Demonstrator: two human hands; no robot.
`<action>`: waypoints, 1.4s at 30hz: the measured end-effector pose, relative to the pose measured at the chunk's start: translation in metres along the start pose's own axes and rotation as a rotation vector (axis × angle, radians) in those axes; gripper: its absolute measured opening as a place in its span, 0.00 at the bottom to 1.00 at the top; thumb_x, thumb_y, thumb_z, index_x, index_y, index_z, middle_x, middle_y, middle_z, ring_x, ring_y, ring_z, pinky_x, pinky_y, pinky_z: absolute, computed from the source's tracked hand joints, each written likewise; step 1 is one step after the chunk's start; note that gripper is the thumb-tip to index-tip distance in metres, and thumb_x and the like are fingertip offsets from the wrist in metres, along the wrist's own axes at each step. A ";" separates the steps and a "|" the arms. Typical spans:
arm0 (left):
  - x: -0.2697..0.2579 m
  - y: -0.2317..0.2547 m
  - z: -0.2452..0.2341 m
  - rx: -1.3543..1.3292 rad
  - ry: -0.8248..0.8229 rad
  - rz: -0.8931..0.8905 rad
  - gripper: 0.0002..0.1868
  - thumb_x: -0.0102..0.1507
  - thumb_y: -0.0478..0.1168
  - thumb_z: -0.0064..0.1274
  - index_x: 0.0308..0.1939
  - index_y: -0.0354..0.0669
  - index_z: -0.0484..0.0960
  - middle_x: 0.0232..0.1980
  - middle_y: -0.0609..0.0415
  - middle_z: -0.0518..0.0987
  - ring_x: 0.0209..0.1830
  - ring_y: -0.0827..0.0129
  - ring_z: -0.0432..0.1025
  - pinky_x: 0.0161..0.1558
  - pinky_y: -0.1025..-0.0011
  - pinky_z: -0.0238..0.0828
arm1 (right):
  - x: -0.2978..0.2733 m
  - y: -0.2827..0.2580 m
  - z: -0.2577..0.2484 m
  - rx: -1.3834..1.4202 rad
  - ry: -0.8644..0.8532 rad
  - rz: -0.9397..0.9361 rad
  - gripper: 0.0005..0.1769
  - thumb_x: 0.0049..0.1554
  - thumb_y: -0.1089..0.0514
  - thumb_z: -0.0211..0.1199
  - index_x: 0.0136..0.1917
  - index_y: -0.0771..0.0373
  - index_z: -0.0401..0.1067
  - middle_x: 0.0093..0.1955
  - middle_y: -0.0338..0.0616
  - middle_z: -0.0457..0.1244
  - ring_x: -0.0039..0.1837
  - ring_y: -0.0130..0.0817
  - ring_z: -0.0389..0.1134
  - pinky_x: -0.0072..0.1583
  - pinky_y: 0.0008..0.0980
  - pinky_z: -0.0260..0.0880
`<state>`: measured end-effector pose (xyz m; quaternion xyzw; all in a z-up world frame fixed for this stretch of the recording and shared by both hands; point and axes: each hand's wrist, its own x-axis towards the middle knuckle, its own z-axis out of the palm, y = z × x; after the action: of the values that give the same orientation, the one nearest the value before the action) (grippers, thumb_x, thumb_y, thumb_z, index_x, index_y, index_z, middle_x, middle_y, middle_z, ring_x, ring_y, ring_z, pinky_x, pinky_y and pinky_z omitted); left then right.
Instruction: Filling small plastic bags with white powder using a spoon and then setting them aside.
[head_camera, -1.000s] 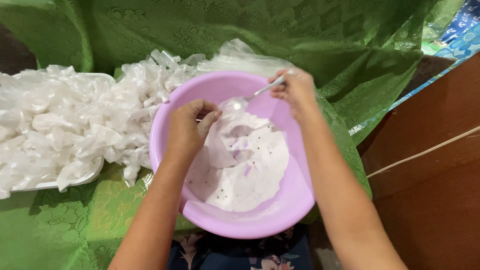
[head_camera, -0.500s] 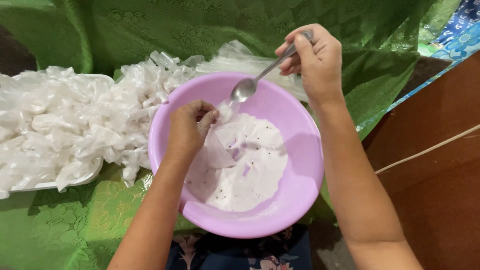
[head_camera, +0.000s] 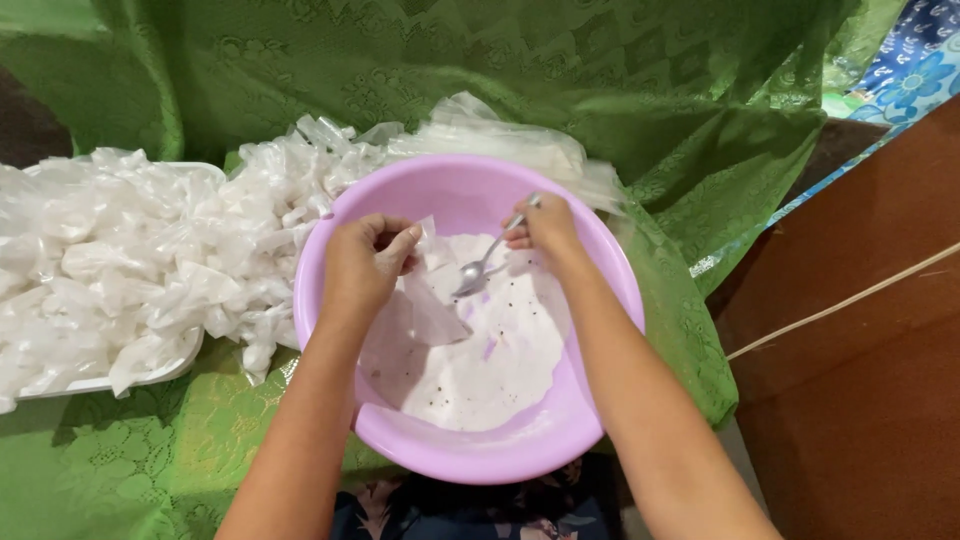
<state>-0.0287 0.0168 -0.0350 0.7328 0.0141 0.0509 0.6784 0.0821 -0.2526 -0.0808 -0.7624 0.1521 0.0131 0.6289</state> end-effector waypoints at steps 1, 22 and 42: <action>-0.003 -0.001 0.001 0.000 -0.003 -0.002 0.07 0.65 0.37 0.60 0.42 0.35 0.86 0.30 0.46 0.84 0.28 0.69 0.80 0.33 0.75 0.83 | -0.012 0.001 0.000 -0.001 0.002 0.003 0.12 0.62 0.61 0.52 0.56 0.70 0.68 0.43 0.59 0.70 0.34 0.38 0.75 0.35 0.33 0.83; 0.027 0.052 0.047 0.477 0.088 0.385 0.06 0.61 0.43 0.60 0.34 0.45 0.83 0.30 0.53 0.83 0.37 0.56 0.80 0.42 0.59 0.77 | -0.066 -0.095 -0.104 0.471 0.083 -0.311 0.07 0.66 0.56 0.51 0.53 0.57 0.69 0.48 0.53 0.72 0.37 0.32 0.76 0.42 0.33 0.85; 0.035 0.020 0.041 0.049 0.044 0.186 0.04 0.60 0.40 0.57 0.34 0.44 0.81 0.27 0.51 0.82 0.28 0.69 0.76 0.35 0.70 0.74 | -0.091 -0.102 -0.017 -0.518 -0.106 -0.863 0.09 0.61 0.60 0.60 0.53 0.60 0.78 0.32 0.45 0.69 0.34 0.40 0.70 0.43 0.38 0.71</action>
<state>0.0087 -0.0222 -0.0159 0.7461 -0.0376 0.1294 0.6521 0.0177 -0.2328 0.0398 -0.8849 -0.2173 -0.1722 0.3742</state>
